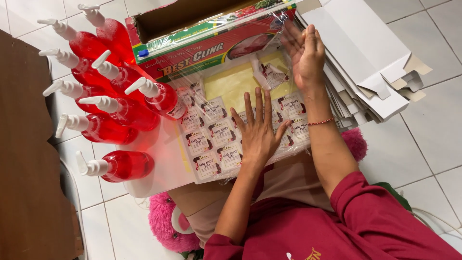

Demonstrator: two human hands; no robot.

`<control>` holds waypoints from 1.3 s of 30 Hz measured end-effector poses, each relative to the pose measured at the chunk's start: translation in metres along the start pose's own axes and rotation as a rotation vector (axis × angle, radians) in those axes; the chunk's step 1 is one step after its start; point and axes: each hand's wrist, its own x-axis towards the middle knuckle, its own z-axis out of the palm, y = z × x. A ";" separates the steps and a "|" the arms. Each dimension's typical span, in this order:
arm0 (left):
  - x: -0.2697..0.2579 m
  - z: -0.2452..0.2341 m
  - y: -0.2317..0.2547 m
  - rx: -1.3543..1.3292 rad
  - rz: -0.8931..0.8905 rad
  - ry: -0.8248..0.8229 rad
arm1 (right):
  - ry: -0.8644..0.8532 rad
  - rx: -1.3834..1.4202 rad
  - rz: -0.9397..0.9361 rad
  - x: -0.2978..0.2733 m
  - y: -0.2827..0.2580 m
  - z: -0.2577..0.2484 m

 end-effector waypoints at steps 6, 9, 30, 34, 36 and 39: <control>0.000 0.000 0.000 -0.011 -0.002 -0.012 | -0.113 0.168 0.003 -0.003 0.007 -0.011; 0.000 -0.004 0.000 -0.030 0.002 -0.036 | -0.131 0.349 0.058 -0.002 0.011 -0.013; 0.001 0.001 0.000 -0.030 -0.002 -0.006 | -0.027 0.321 0.010 0.003 0.026 -0.006; 0.001 0.003 -0.001 -0.038 0.004 0.004 | 0.000 0.341 0.019 0.005 0.029 -0.007; 0.000 0.002 -0.001 -0.013 0.002 0.008 | 0.015 0.344 0.005 0.004 0.030 -0.005; 0.000 0.006 -0.001 0.016 0.002 0.044 | 0.009 0.316 0.005 0.005 0.029 -0.003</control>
